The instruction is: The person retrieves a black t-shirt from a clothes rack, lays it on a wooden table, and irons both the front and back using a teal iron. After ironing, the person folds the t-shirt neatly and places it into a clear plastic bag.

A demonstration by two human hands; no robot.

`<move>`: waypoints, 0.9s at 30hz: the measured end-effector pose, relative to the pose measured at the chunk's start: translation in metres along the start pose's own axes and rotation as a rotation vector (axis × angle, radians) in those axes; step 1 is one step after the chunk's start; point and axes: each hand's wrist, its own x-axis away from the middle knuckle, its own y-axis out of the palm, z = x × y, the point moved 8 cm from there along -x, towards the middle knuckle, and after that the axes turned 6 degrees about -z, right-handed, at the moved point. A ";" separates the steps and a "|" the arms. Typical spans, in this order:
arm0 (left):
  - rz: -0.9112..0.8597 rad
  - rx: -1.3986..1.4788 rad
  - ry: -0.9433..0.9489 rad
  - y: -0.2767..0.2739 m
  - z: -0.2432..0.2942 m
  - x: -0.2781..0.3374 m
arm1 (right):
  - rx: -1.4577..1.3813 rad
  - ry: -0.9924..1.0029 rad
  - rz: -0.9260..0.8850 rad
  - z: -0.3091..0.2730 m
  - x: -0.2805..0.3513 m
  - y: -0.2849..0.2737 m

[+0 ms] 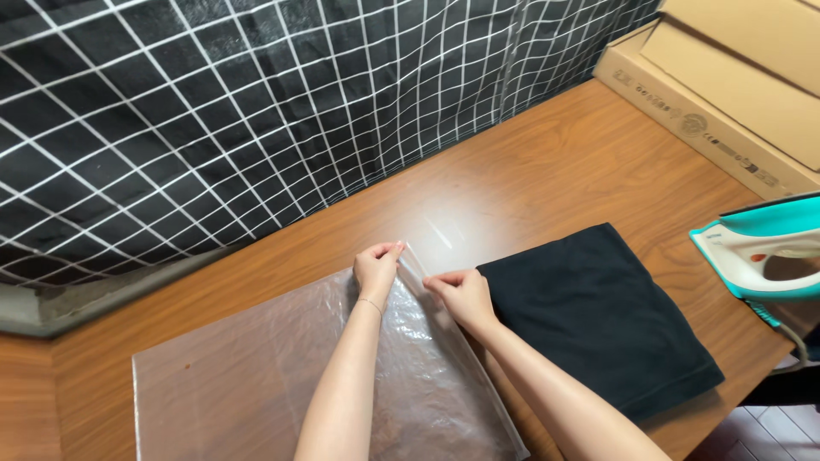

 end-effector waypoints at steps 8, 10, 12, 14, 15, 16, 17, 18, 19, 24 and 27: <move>0.199 -0.054 0.143 -0.029 0.022 -0.013 | -0.130 0.008 -0.064 0.001 0.029 -0.012; 0.244 -0.065 0.134 -0.041 0.023 -0.013 | -0.139 -0.010 -0.060 0.002 0.042 -0.014; 0.315 -0.056 0.112 -0.056 0.023 -0.014 | -0.145 -0.030 -0.089 0.003 0.057 -0.014; 0.344 -0.059 0.098 -0.070 0.024 -0.017 | -0.112 -0.072 -0.097 0.013 0.068 -0.019; 0.375 -0.061 0.082 -0.080 0.024 -0.017 | -0.078 -0.115 -0.106 0.017 0.075 -0.021; 0.378 -0.062 0.080 -0.088 0.032 -0.010 | -0.078 -0.116 -0.110 0.018 0.088 -0.024; 0.385 0.100 0.100 -0.098 0.041 -0.004 | -0.040 -0.148 -0.105 0.016 0.099 -0.029; 0.391 0.261 0.120 -0.107 0.049 0.002 | -0.002 -0.181 -0.101 0.013 0.111 -0.034; 0.393 0.264 0.120 -0.118 0.057 0.012 | 0.000 -0.183 -0.102 0.018 0.119 -0.036; 0.457 0.087 0.021 -0.155 0.064 0.033 | -0.084 -0.113 -0.159 0.034 0.150 -0.041; 0.545 0.063 0.039 -0.172 0.050 0.022 | -0.039 -0.161 -0.157 0.037 0.155 -0.040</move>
